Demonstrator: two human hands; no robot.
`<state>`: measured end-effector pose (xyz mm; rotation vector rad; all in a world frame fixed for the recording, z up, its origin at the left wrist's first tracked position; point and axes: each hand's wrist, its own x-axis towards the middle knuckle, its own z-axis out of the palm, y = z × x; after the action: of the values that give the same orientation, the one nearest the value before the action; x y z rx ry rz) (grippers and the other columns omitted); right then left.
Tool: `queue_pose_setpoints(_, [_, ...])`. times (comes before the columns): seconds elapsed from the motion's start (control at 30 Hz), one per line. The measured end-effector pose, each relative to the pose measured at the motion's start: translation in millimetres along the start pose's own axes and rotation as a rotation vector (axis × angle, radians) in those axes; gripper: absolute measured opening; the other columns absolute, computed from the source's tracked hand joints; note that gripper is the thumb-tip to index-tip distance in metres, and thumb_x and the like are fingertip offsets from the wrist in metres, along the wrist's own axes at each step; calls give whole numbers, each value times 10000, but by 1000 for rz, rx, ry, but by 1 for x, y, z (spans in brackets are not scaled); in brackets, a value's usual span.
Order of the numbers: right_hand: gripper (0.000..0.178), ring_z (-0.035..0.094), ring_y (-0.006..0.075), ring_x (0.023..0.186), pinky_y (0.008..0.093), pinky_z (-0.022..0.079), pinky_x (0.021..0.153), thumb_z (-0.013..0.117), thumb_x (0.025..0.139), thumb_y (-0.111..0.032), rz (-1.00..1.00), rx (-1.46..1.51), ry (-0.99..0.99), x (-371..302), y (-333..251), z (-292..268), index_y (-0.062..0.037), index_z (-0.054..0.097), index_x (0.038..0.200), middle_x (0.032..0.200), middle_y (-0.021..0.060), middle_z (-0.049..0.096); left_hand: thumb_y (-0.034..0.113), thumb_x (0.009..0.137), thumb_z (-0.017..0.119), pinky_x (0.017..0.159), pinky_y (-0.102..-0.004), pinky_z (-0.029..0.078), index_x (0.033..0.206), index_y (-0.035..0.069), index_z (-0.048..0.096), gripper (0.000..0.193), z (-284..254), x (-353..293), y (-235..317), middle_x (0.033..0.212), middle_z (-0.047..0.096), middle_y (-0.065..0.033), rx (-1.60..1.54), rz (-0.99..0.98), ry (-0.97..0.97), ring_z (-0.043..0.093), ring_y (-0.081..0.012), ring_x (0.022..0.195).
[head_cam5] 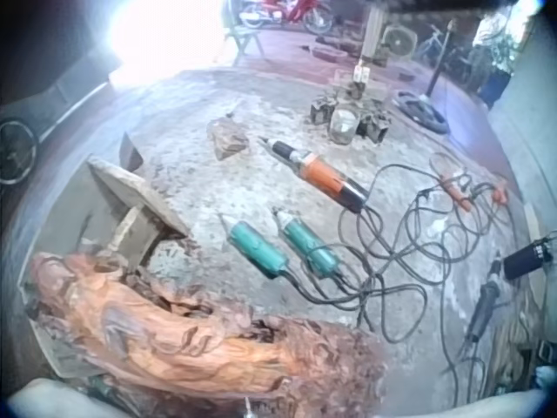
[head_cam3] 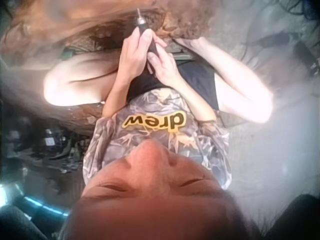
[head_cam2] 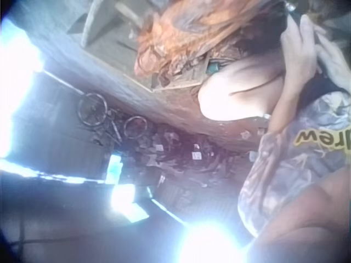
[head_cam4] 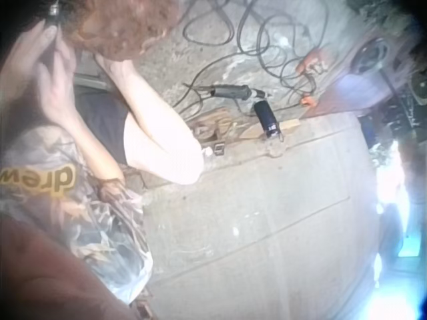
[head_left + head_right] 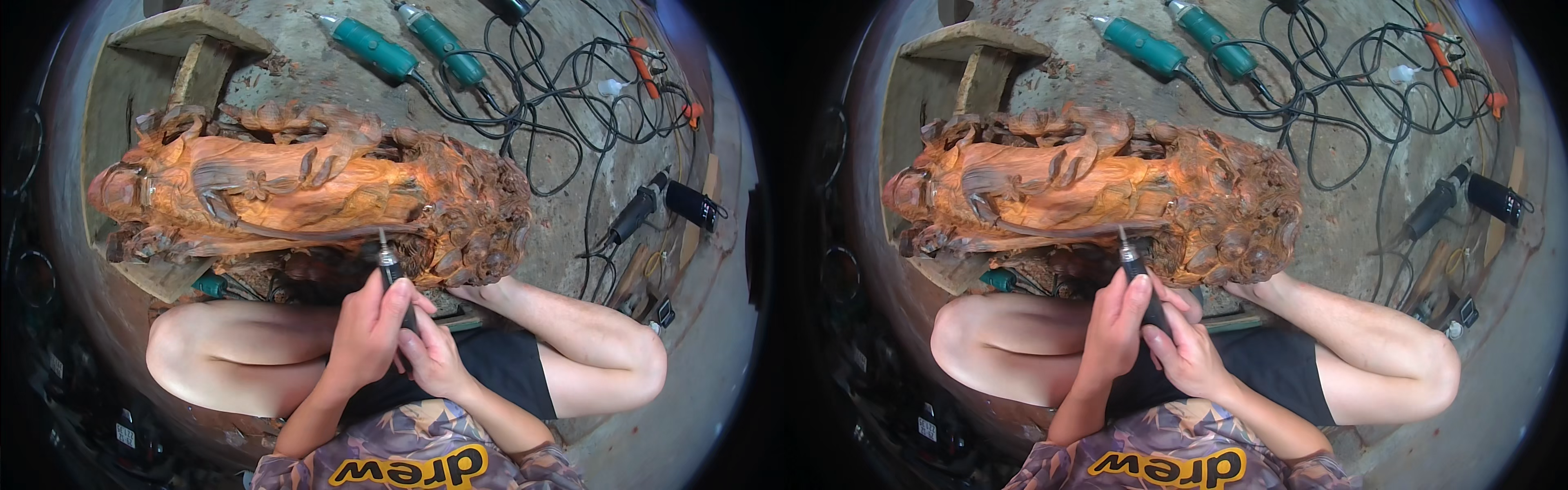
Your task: The person uses a rotary carving tool to shape and detail a large piece of wood. They hold the tool with both hands and work on different sections of the wood, creating grooves and refining the surface.
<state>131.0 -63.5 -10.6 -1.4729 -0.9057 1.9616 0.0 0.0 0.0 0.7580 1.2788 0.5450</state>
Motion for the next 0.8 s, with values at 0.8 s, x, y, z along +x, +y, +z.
queue_pose_setpoints(0.8, [300, 552, 96, 475, 255, 433, 459, 456, 1063, -281, -15, 116, 80, -8, -13, -1, -30, 543, 1202, 596, 16, 567, 265, 1040, 454, 639, -327, 531, 933, -13, 572, 320, 10, 8, 5, 774, 713, -124, 29, -6, -32, 697, -206, 689])
